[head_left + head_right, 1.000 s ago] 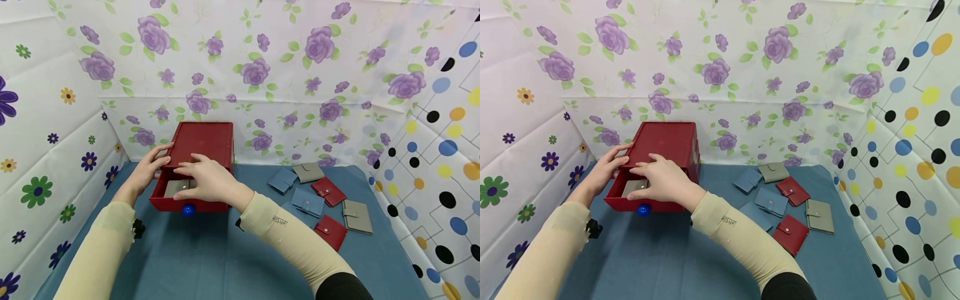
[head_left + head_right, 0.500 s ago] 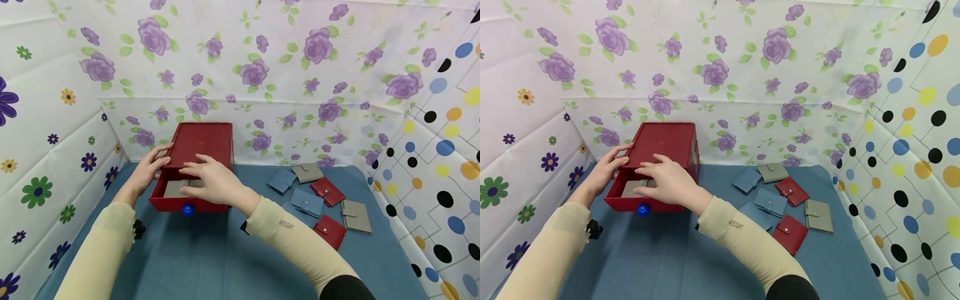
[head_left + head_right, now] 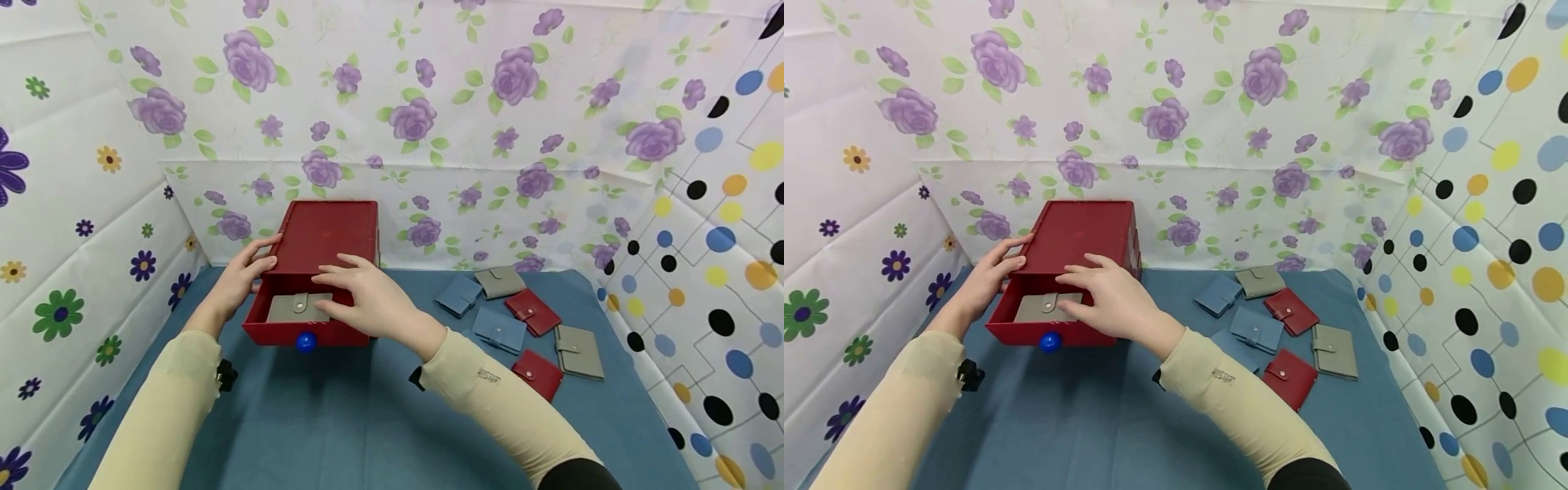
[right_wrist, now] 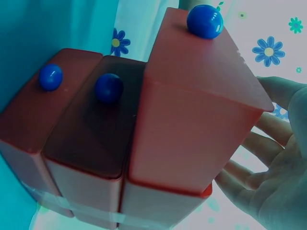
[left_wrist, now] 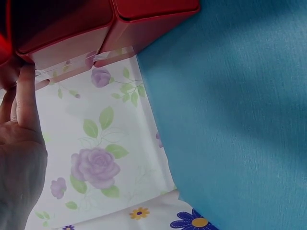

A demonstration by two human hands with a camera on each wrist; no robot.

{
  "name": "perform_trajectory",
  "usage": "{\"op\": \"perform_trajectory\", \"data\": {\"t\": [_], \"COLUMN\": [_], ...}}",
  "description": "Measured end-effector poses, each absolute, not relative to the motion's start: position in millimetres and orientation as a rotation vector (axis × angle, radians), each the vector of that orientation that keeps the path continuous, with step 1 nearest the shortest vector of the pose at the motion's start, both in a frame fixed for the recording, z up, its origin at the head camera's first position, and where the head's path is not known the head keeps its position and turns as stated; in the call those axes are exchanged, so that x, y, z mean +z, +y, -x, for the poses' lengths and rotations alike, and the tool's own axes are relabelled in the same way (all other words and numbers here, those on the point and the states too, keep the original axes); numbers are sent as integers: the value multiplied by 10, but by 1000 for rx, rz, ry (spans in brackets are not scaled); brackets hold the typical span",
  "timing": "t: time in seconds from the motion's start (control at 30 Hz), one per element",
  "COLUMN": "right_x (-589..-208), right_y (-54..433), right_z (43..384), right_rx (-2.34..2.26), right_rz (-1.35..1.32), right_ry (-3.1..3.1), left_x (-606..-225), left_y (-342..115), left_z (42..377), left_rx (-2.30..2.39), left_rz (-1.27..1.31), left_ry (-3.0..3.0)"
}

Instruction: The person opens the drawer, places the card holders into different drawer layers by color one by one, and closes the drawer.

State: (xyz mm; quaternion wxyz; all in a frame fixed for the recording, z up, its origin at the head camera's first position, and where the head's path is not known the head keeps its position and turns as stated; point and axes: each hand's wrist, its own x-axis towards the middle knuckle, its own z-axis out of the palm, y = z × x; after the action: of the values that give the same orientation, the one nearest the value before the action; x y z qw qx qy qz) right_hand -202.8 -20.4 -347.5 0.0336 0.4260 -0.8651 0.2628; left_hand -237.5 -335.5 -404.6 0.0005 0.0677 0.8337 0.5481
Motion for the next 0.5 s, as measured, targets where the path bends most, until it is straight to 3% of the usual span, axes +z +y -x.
{"op": "perform_trajectory", "data": {"t": [0.5], "right_x": [-3631], "right_y": [224], "right_z": [2042], "right_rx": [957], "right_rz": [-1178], "right_ry": [-2601], "left_x": [-4077], "left_y": [-3361], "left_z": [2385], "left_rx": [1735], "left_rz": [-239], "left_ry": [2610]}}
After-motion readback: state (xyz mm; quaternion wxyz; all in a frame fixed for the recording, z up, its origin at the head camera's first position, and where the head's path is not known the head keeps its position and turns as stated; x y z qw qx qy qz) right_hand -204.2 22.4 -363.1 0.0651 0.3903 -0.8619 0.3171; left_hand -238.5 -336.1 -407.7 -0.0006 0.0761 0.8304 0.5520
